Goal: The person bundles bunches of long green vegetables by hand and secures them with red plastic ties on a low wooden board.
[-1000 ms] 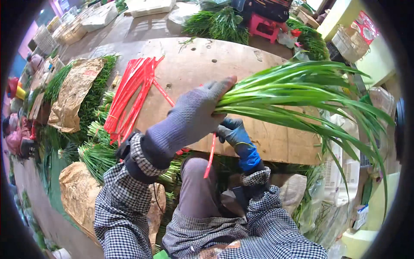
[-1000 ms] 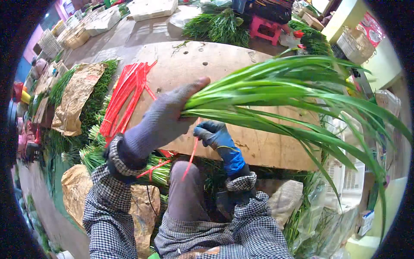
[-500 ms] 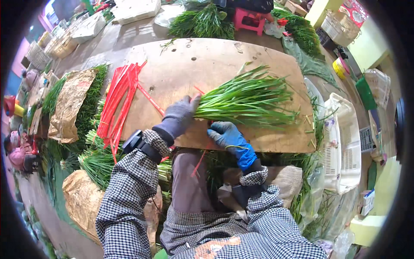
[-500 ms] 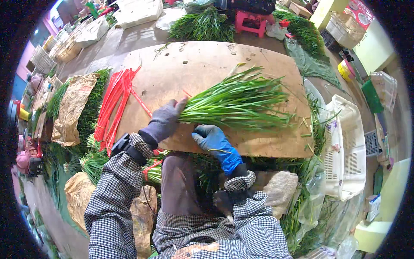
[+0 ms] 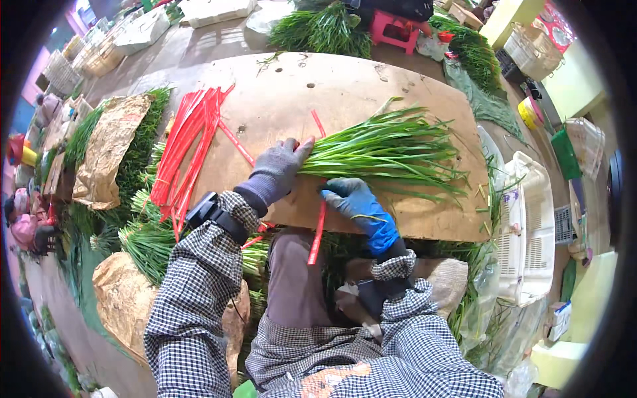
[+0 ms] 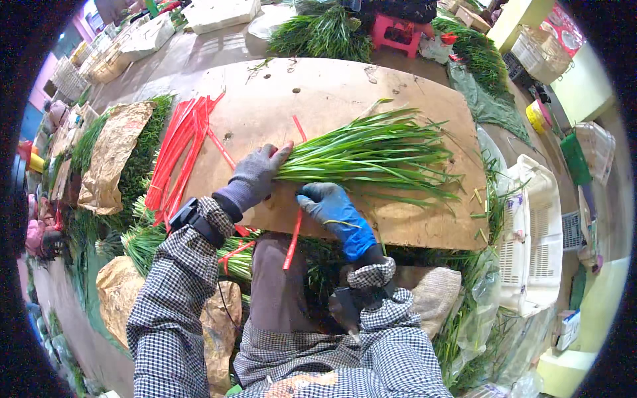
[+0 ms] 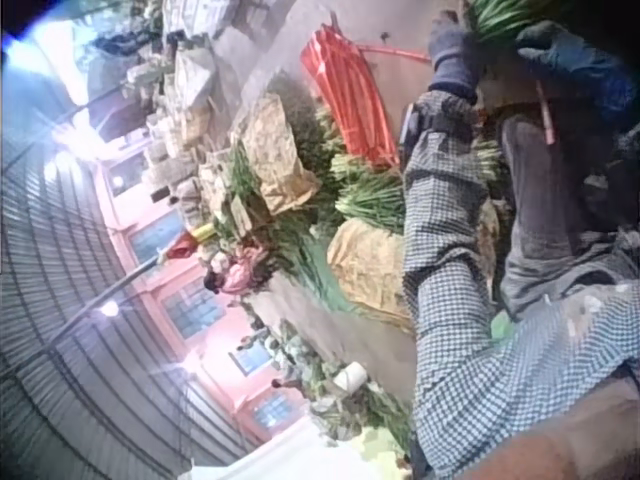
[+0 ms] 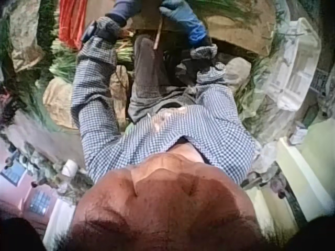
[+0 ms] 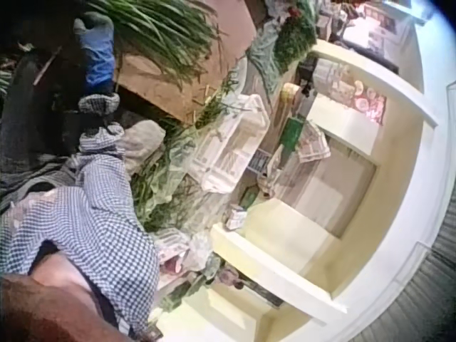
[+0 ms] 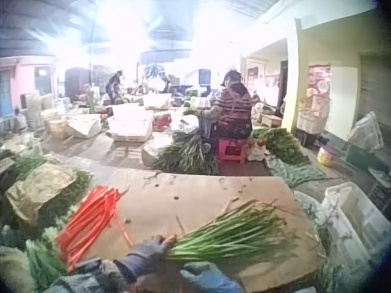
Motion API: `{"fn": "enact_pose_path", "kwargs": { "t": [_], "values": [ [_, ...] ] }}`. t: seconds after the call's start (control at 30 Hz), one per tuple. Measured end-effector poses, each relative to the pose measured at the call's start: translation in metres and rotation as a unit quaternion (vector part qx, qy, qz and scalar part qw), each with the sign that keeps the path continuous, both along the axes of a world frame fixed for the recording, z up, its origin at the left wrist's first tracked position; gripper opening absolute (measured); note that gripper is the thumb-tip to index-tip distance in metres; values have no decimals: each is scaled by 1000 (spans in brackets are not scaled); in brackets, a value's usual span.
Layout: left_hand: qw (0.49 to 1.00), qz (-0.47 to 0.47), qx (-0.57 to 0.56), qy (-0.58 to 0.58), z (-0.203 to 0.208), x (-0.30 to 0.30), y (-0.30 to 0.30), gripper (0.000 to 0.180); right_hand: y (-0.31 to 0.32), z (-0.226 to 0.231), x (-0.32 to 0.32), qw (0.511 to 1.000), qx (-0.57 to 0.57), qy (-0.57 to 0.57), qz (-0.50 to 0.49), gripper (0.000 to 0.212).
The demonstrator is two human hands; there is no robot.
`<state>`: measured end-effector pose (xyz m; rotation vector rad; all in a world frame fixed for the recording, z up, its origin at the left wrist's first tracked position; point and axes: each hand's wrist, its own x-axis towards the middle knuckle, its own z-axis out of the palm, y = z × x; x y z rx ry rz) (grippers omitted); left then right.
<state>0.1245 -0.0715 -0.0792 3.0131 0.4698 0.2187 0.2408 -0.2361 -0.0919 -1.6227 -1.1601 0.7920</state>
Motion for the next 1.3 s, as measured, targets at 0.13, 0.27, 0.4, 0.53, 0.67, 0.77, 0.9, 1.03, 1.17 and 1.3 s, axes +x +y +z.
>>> {"fn": "enact_pose_path", "kwargs": {
  "t": [0.13, 0.27, 0.4, 0.53, 0.67, 0.77, 0.9, 1.03, 1.17, 1.3],
  "values": [
    [999, 12, -40, 35, 5, 2, -1, 85, -25, 3, 3, 1000, 8, 8, -7, 21],
    [996, 32, -55, 57, 22, -5, -3, 80, -31, 20, 0, 999, 21, 4, -29, 18],
    [994, 51, -94, 26, 48, -30, -15, 87, -22, 17, 14, 990, 84, 51, -104, 16],
    [902, 81, -376, -197, 33, -60, -13, 72, -27, 9, 18, 989, 80, -88, -89, 15],
    [695, 177, -550, -427, -15, -70, -10, 62, -39, 1, 1, 991, 35, 18, -129, 13],
    [764, 212, -466, -391, -13, -54, -25, 70, -46, -14, 2, 992, 42, -13, -119, 12],
    [802, 254, -384, -381, -8, -19, -32, 72, -45, -12, 2, 993, 21, -1, -119, 12],
    [681, 216, -565, -414, -14, -24, -14, 73, -43, -21, 5, 993, 37, 26, -111, 11],
    [562, 161, -632, -509, -29, -44, -10, 72, -46, -16, 7, 990, 64, 37, -119, 11],
    [752, 179, -465, -432, -11, -59, -21, 57, -47, -21, 10, 991, 63, 19, -120, 10]
  ]
}}
